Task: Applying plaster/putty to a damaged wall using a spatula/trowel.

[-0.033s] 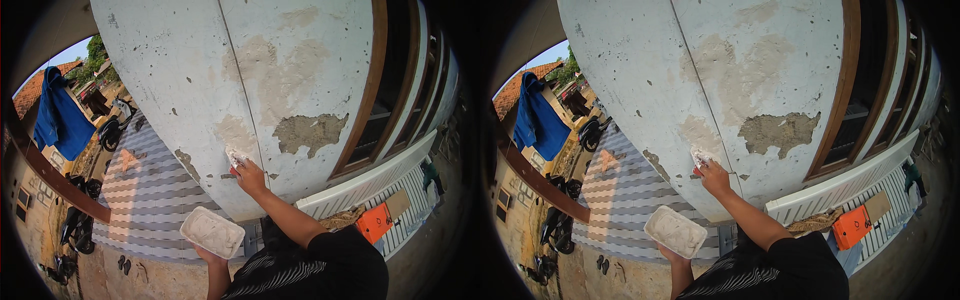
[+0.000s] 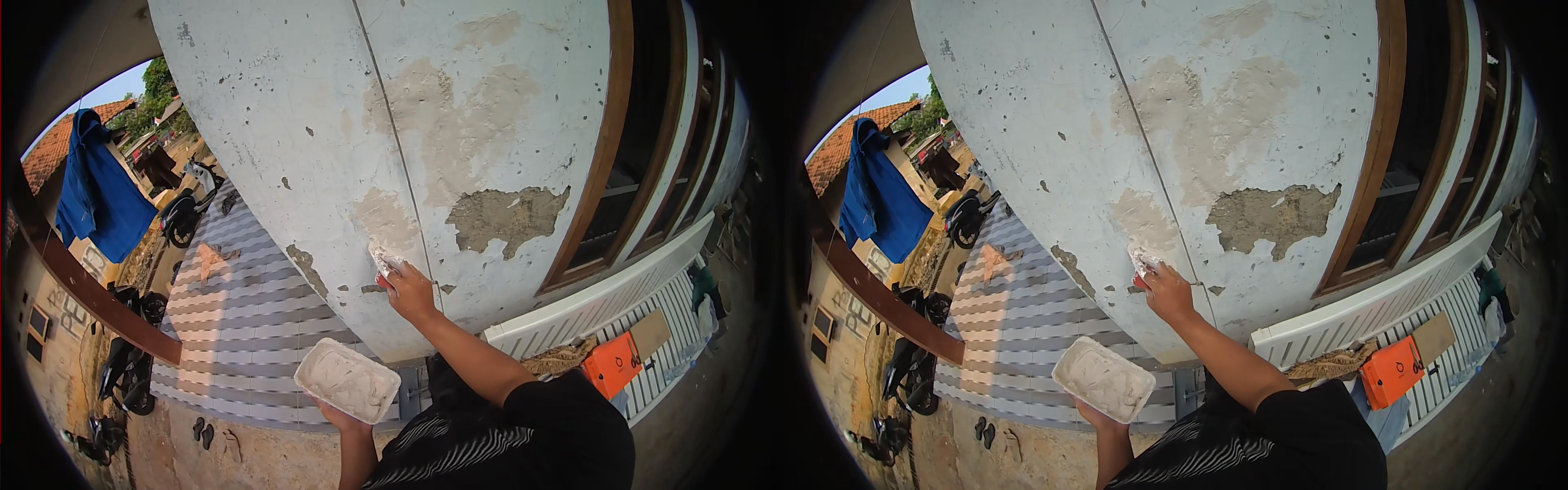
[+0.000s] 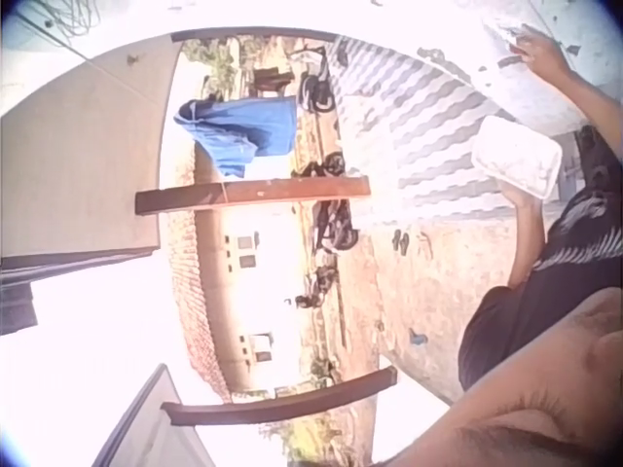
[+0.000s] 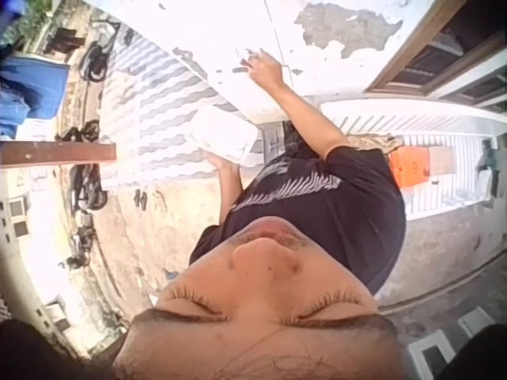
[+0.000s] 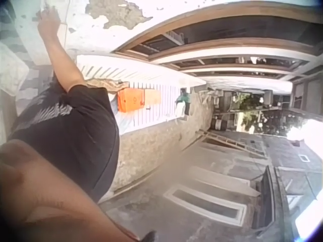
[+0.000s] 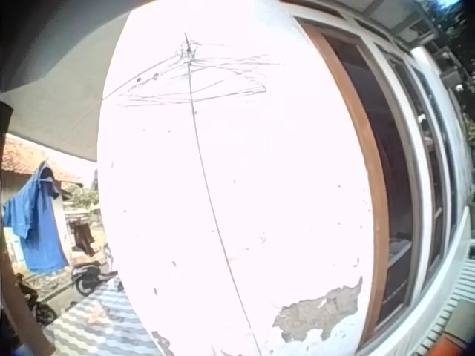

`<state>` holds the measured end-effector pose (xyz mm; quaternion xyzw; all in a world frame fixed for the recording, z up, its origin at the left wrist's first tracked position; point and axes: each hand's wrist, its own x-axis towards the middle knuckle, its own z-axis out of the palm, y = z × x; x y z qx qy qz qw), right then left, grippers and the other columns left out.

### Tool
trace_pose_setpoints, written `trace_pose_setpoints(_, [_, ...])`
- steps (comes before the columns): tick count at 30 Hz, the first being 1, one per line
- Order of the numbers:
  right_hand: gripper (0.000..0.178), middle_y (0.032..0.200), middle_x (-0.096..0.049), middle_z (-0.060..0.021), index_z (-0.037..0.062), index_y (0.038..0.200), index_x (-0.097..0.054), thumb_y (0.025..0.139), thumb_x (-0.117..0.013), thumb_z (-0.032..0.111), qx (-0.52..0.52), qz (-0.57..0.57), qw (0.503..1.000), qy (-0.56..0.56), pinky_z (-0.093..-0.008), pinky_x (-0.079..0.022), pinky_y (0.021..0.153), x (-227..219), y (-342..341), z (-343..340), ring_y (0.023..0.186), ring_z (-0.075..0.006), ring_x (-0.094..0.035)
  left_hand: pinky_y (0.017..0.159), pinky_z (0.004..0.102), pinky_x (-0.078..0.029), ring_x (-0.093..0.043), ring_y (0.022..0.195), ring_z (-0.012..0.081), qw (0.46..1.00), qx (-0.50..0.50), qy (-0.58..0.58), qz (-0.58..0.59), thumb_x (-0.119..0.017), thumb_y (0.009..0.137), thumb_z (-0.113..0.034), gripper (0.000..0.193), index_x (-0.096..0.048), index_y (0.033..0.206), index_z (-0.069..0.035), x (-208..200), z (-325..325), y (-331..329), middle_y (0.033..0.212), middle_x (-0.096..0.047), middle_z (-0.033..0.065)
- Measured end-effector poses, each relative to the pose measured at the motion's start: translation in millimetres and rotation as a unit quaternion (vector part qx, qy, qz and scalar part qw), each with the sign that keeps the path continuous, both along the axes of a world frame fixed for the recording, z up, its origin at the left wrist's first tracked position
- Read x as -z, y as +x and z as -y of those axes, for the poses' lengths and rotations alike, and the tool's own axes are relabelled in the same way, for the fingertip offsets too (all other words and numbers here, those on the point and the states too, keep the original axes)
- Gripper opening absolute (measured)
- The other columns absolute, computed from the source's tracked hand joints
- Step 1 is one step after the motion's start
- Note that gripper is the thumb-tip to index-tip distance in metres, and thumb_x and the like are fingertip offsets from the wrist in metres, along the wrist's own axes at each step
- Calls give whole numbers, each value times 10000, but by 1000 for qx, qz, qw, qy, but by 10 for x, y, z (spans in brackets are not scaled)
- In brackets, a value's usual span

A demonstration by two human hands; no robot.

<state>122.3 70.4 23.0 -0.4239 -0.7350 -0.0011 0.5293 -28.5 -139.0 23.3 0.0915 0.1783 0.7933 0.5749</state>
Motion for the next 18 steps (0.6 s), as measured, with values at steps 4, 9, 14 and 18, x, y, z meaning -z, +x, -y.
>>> trace_pose_setpoints(4, [300, 1030, -653, -134, 25, 1023, -693, 727, -680, -22, -70, -70, 995, -8, -380, -538, 736, -120, 59, -58, 872, -331, -660, 1017, 596, -446, -513, 1264, 376, 1000, 6, 10, -7, -332, 944, -680, 731, -410, 1460, -168, 78, 15, -37, 1437, -484, 99])
trace_pose_setpoints(9, [237, 999, -644, -160, 11, 1011, -673, 775, -662, 15, -46, -133, 990, -23, -400, -537, 745, -318, 364, -341, 872, -364, -648, 1023, 599, -439, -502, 1275, 380, 1000, 6, 15, 2, -328, 945, -681, 732, -403, 1465, -171, 93, -11, -49, 1445, -478, 95])
trace_pose_setpoints(14, [217, 911, -633, -173, -28, 995, -672, 781, -639, -18, 11, -171, 985, 25, -366, -513, 695, -514, 686, -318, 797, -348, -640, 1016, 595, -447, -508, 1268, 382, 1000, 11, 22, 1, -327, 954, -664, 717, -408, 1462, -164, 92, -13, -50, 1444, -478, 100])
trace_pose_setpoints(18, [239, 937, -644, -164, -13, 1015, -673, 777, -647, -2, -30, -180, 983, -16, -361, -530, 713, -543, 708, -177, 822, -341, -657, 1010, 595, -452, -513, 1263, 381, 1000, -2, 2, 13, -330, 952, -667, 722, -404, 1462, -162, 88, -10, -25, 1439, -481, 102])
